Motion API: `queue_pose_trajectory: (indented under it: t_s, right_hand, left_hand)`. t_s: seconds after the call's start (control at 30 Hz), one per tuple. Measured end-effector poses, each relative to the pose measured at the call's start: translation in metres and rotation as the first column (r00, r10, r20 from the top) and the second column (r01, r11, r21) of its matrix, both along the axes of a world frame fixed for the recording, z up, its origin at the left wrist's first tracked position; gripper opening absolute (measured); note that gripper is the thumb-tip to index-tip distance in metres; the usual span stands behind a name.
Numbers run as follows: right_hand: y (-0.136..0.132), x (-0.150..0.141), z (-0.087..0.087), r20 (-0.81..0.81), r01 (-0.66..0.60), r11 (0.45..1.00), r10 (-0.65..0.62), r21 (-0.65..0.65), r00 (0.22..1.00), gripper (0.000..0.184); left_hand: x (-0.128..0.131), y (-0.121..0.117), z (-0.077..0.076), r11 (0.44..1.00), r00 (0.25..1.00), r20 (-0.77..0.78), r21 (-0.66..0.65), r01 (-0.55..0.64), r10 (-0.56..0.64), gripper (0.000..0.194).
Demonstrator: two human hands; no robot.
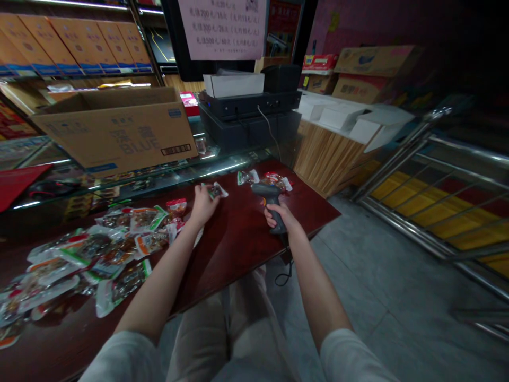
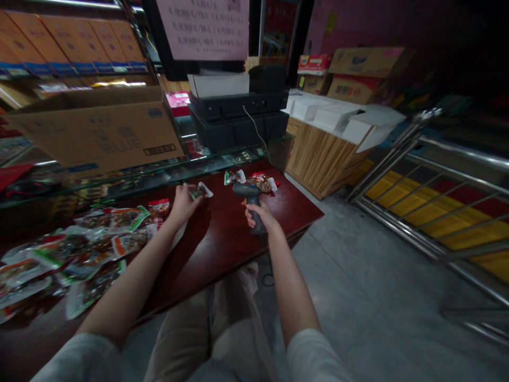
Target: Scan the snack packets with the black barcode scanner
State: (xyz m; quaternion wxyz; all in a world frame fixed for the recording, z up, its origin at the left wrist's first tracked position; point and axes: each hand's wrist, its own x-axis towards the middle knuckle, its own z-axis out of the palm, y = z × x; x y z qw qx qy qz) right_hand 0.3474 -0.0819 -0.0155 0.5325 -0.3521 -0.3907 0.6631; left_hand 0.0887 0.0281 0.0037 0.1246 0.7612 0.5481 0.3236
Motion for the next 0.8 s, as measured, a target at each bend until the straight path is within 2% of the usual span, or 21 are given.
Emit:
queue_pose_trajectory:
  t_s: [0.1,0.17,0.2,0.27,0.3,0.37,0.43,0.5,0.57,0.63,0.8]
  right_hand:
    - [0.0,-0.001,0.0,0.005,0.01,1.0,-0.01,0.0,1.0,0.039]
    - [0.0,-0.002,0.001,0.009,0.018,1.0,-0.018,0.005,1.0,0.038]
    - [0.0,-0.002,0.001,0.011,0.019,1.0,-0.019,0.01,1.0,0.038]
    - [0.0,-0.002,0.0,0.018,0.013,1.0,-0.013,0.016,1.0,0.038]
    - [0.0,-0.002,0.0,0.021,0.011,1.0,-0.011,0.019,1.0,0.038]
    - [0.0,-0.002,0.0,0.025,0.012,1.0,-0.012,0.021,1.0,0.038]
    - [0.001,-0.002,-0.001,0.024,0.018,1.0,-0.019,0.019,1.0,0.038]
    - [0.0,-0.002,0.0,0.019,0.024,1.0,-0.025,0.013,1.0,0.038]
    - [0.0,-0.002,0.0,0.013,0.032,0.999,-0.033,0.009,0.999,0.037]
    - [0.0,-0.002,0.001,0.006,0.033,0.999,-0.033,0.006,0.999,0.036]
    - [0.001,-0.002,-0.002,0.013,0.028,1.0,-0.028,0.007,1.0,0.036]
  left_hand:
    - [-0.047,-0.017,0.013,0.99,0.969,-0.205,-0.008,-0.14,0.136,0.045]
    - [-0.073,-0.033,0.022,0.953,0.886,-0.363,0.028,-0.3,0.29,0.046]
    - [-0.083,-0.04,0.026,0.936,0.842,-0.418,0.074,-0.343,0.342,0.048]
    - [-0.094,-0.051,0.031,0.926,0.792,-0.481,0.164,-0.339,0.375,0.05]
    - [-0.095,-0.053,0.032,0.936,0.793,-0.497,0.191,-0.296,0.352,0.05]
    - [-0.089,-0.054,0.029,0.975,0.818,-0.534,0.175,-0.139,0.213,0.052]
    - [-0.077,-0.051,0.021,0.997,0.81,-0.587,0.072,0.035,0.014,0.054]
    - [-0.067,-0.048,0.011,0.995,0.775,-0.626,-0.036,0.091,-0.093,0.054]
    - [-0.061,-0.047,0.002,0.998,0.758,-0.65,-0.055,0.02,-0.051,0.055]
    - [-0.061,-0.049,-0.003,0.998,0.745,-0.665,-0.011,-0.062,0.039,0.058]
    - [-0.065,-0.05,0.001,0.982,0.682,-0.714,0.04,-0.184,0.157,0.057]
